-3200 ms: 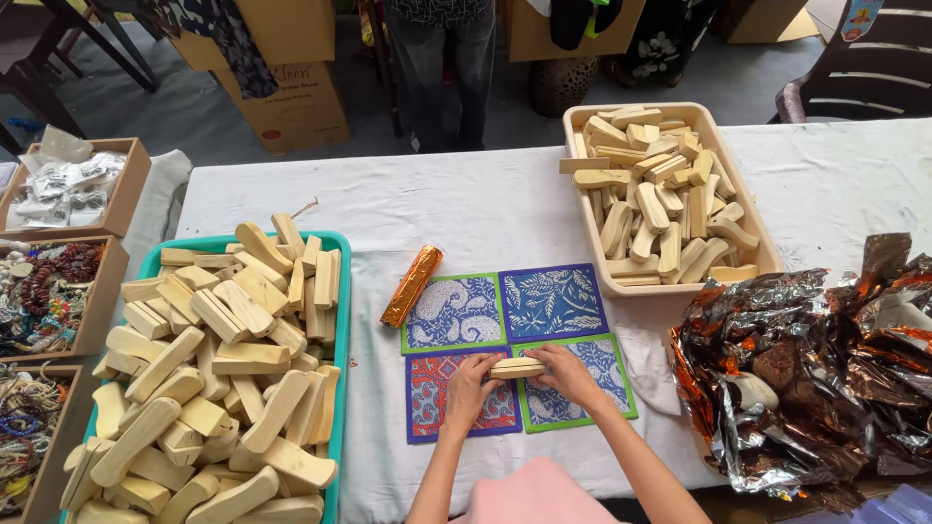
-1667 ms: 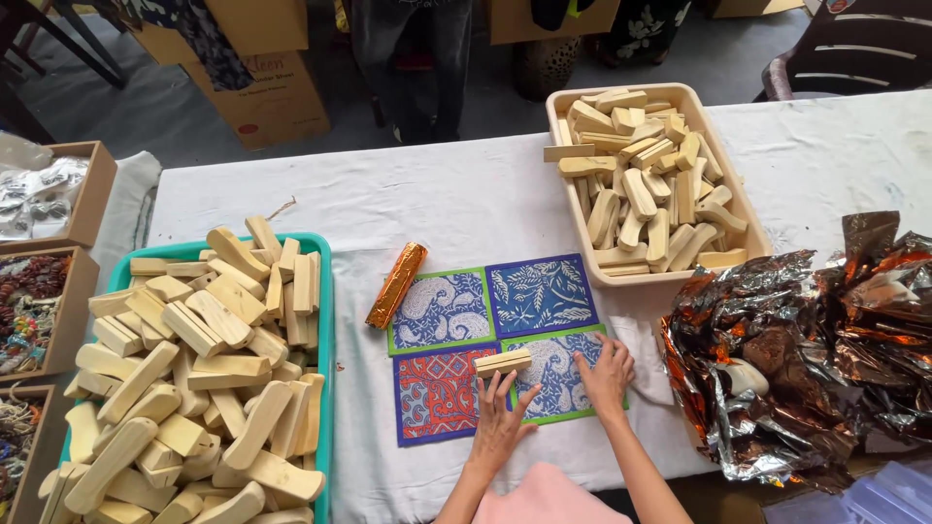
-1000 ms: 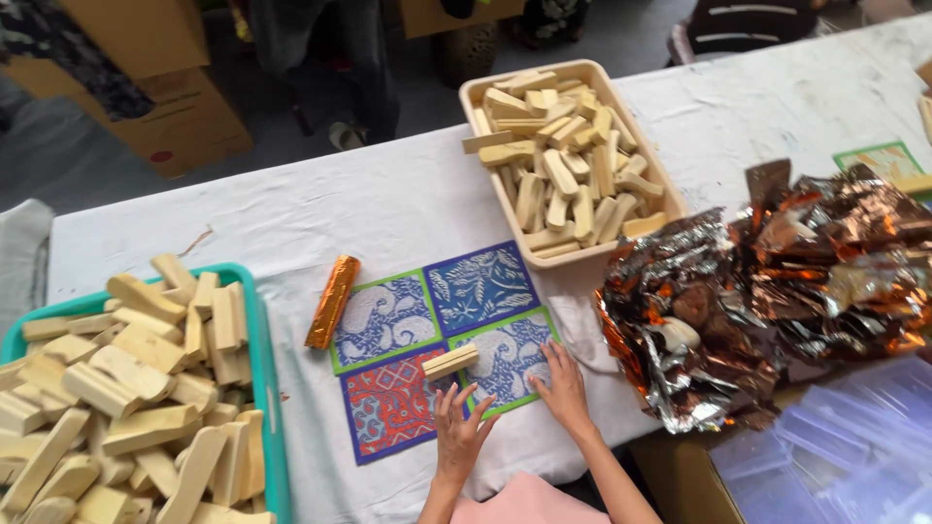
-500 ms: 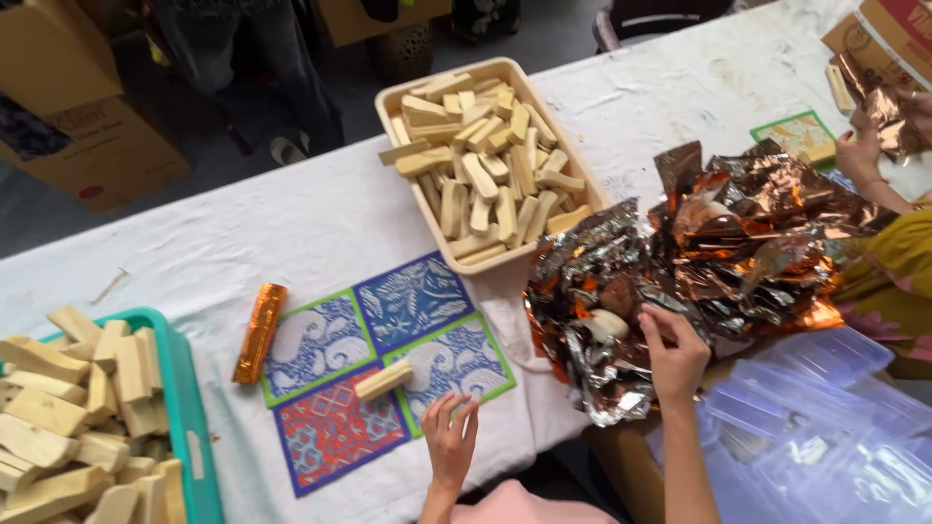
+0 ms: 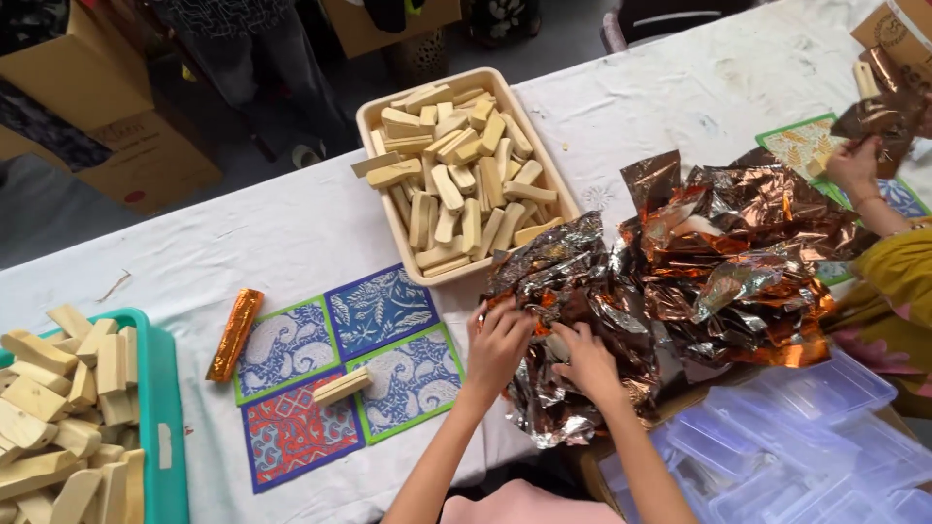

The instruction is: The person wraps a wooden shoe last in copper foil, places it into a plastic container, and wipes the container with a white cloth. They then wipe a second wooden shoe last with the cloth and place it on the table.

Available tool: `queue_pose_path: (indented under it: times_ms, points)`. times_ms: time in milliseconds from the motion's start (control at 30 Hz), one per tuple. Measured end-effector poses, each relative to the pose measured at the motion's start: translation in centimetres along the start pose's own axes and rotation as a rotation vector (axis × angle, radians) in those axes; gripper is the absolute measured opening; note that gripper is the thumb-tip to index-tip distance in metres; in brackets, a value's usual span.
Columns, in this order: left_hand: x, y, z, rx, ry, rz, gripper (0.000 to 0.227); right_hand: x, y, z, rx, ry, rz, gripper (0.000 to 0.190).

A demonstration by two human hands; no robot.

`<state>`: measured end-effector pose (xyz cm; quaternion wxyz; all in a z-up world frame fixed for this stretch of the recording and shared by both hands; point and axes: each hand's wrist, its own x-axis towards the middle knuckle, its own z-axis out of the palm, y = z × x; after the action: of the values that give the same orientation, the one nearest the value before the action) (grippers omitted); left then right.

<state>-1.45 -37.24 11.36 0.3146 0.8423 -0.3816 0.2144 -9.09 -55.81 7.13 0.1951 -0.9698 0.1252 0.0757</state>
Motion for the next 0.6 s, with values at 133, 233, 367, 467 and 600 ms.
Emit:
queue_pose_path:
  times_ms: [133,233,367,467,600]
  points:
    - [2.4,-0.4,7.2,0.258,-0.135,-0.023,0.014,0.4,0.9,1.9,-0.026,0.028,0.062,0.07]
    - [3.3,-0.3,9.0,0.297,-0.191,-0.061,0.033,0.2,2.1,2.0,0.036,0.135,0.034,0.059]
    - [3.1,-1.0,10.3,0.251,-0.238,-0.158,0.017,-0.5,2.4,0.3,0.233,0.23,0.047,0.054]
    - [4.5,-0.2,7.9,0.117,-0.18,-0.279,0.017,-1.5,2.4,-1.2,0.306,0.223,0.097,0.053]
    - [6.2,-0.7,5.9,-0.199,-0.235,-0.62,0.022,-2.1,2.6,-1.8,0.32,0.211,0.124,0.051]
